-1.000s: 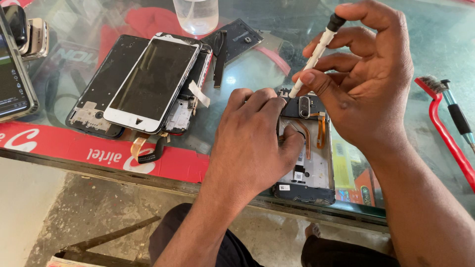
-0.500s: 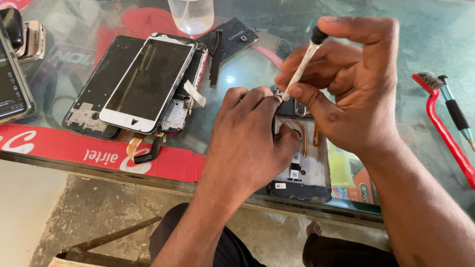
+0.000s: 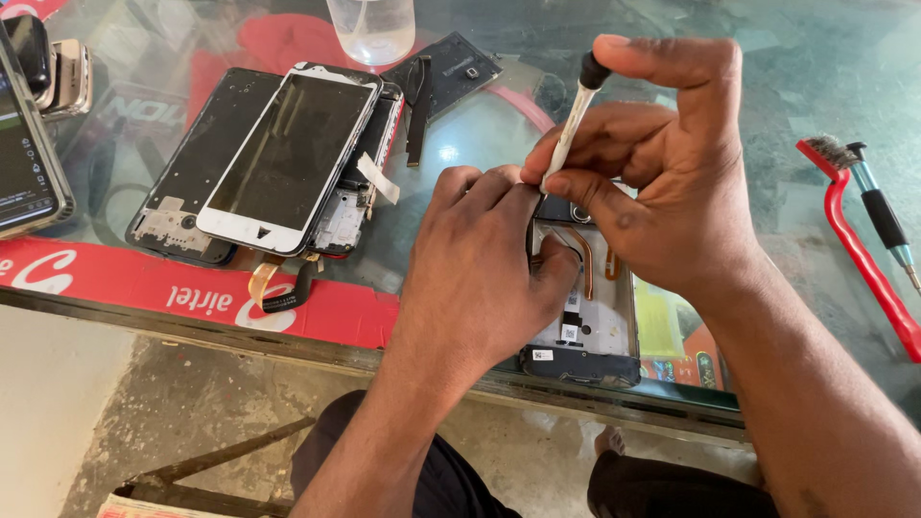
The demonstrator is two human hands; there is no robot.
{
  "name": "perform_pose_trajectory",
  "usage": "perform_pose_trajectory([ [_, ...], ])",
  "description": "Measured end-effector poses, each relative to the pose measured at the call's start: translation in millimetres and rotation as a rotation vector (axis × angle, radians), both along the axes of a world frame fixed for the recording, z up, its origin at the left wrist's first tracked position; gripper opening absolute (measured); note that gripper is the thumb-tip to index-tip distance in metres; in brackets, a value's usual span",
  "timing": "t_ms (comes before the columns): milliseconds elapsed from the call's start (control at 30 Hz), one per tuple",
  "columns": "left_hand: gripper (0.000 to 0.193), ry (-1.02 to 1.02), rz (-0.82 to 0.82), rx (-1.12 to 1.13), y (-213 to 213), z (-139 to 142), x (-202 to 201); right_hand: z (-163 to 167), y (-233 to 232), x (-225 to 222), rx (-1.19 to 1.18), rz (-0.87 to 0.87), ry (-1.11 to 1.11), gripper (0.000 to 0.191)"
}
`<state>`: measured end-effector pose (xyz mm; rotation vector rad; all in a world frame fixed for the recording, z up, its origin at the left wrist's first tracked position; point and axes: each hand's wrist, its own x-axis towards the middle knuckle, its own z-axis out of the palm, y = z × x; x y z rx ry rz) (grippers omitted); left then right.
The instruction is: The person works at a glass counter on a disassembled smartphone, using a screwdriver to pry and unscrew components inside the phone frame. They then lift the battery out of the phone and clean the battery's surface with a small brush, holding it up while brushing.
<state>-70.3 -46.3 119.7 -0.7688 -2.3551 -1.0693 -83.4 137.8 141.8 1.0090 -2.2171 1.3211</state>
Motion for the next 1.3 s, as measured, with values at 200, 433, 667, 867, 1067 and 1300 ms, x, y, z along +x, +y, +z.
perform_pose_trajectory([
  [200,0.036,0.025,-0.007,0.003,0.2,0.7,0.8,2.6,-2.4,-3.6,0.03,-0.122,0.028,0.076],
  [433,0.037,0.059,0.011,-0.002,-1.3,1.9,1.5,1.0,-0.3,2.3,-0.014,-0.033,0.06,0.079],
  [667,0.032,0.021,0.007,-0.011,-0.1,2.3,2.4,-1.0,4.5,-0.1,-0.045,-0.045,-0.022,0.075],
  [867,0.028,0.02,0.007,-0.03,-0.6,5.3,2.7,1.7,-1.1,-2.5,0.047,-0.24,-0.024,0.085],
  [1067,0.028,0.024,0.002,-0.024,-0.8,4.2,2.6,0.6,1.9,-0.1,-0.018,0.002,0.02,0.076],
  [1300,0.03,0.02,0.003,-0.046,-0.7,1.7,0.8,-2.9,1.4,-3.6,0.005,-0.091,0.015,0.08],
])
